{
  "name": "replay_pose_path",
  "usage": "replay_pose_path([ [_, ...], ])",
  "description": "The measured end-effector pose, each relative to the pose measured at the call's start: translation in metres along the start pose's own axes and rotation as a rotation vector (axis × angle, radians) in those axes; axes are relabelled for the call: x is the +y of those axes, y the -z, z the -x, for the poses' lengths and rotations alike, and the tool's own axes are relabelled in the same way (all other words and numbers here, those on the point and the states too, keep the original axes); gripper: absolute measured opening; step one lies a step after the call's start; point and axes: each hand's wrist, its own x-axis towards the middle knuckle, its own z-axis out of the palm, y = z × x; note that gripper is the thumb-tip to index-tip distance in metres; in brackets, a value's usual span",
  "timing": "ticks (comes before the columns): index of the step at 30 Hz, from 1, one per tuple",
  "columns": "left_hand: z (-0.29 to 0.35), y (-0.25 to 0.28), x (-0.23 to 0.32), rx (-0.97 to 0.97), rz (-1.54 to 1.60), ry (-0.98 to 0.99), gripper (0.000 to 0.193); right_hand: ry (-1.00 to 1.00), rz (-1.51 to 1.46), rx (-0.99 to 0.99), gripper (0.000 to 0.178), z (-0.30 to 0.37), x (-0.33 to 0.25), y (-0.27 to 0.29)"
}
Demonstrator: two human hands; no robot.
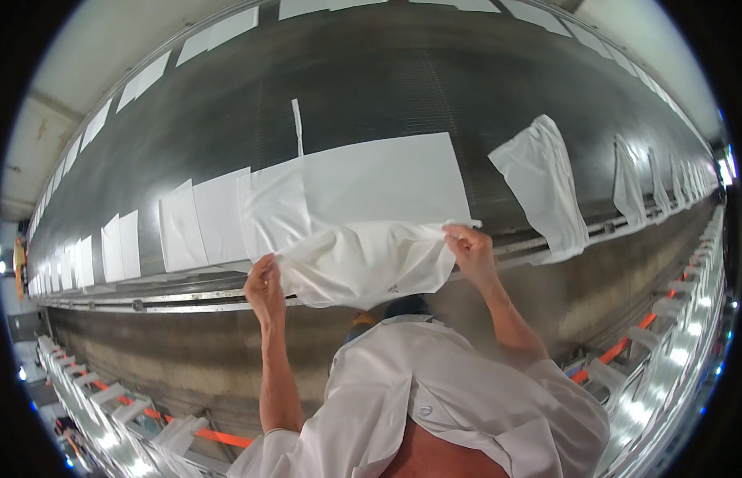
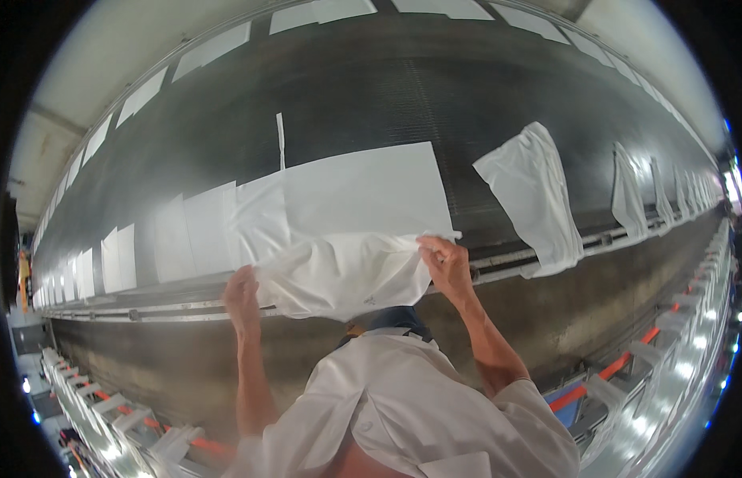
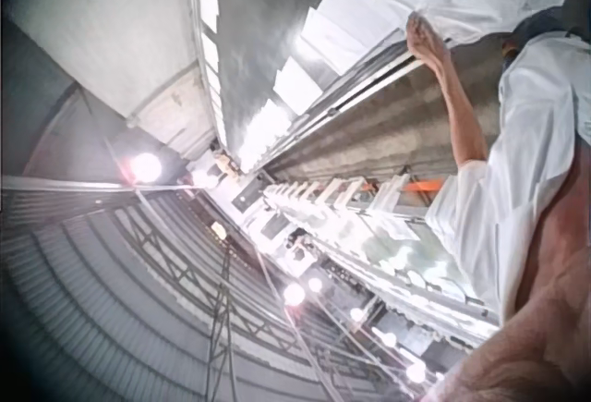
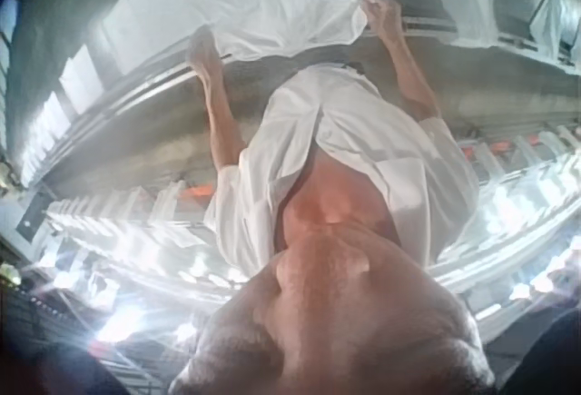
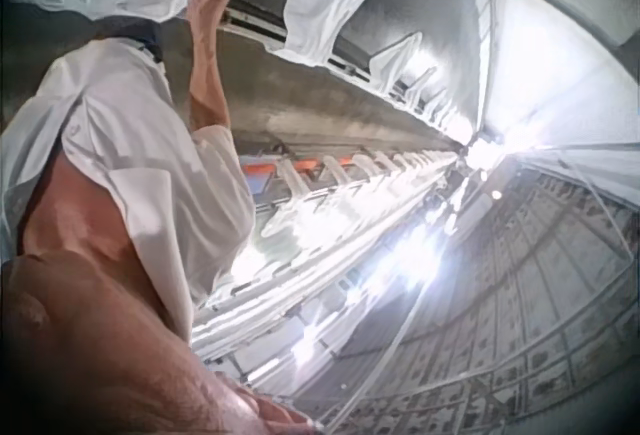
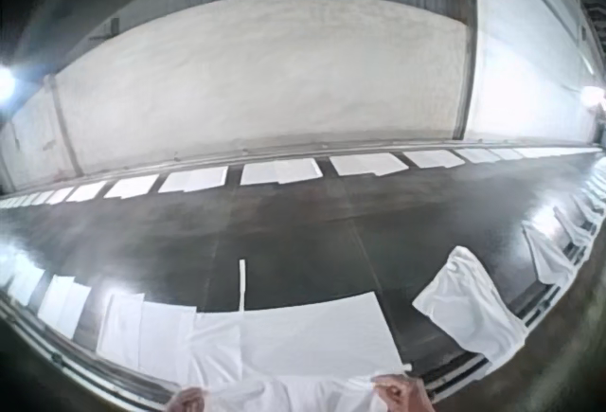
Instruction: The person repeatedly picks up white fabric pieces from a conveyor belt, unfolds them, and folds them into smaller rectangles. The folded items are placed back on the belt as the process continues.
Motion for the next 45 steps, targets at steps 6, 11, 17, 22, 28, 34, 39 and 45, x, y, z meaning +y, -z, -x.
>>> replay_pose_path([
  [6,-0.020,-0.020,-0.016,-0.418,-1.039,0.097,0.037,-0.156,0.757,-0.417,0.063,-0.036,0.050,0.001],
  [11,-0.031,-0.025,-0.018,-0.262,-0.997,0.130,0.036,-0.240,0.847,-0.577,0.071,-0.079,0.067,0.004],
  [17,-0.005,-0.019,-0.009,-0.073,-0.818,-0.110,0.035,-0.159,0.791,-0.864,0.050,-0.089,0.012,0.020],
  [22,0.001,-0.033,-0.006,-0.453,-0.818,-0.161,0.027,0.332,0.403,-0.789,0.041,-0.070,-0.031,-0.036],
  [28,-0.029,-0.032,-0.033,-0.568,-0.951,0.007,0.036,0.330,0.333,-0.895,0.029,-0.101,-0.074,-0.118],
  [34,-0.048,-0.019,-0.057,-0.341,-0.781,0.006,0.019,0.783,0.061,-0.639,0.020,-0.189,-0.132,-0.263],
  [39,-0.067,0.012,-0.059,0.453,-0.275,0.220,0.021,0.997,0.253,-0.532,0.029,-0.253,-0.171,-0.380],
  [45,-0.095,0.026,-0.073,0.290,0.208,0.699,0.024,1.176,0.730,-0.766,0.020,-0.295,-0.189,-0.418],
])
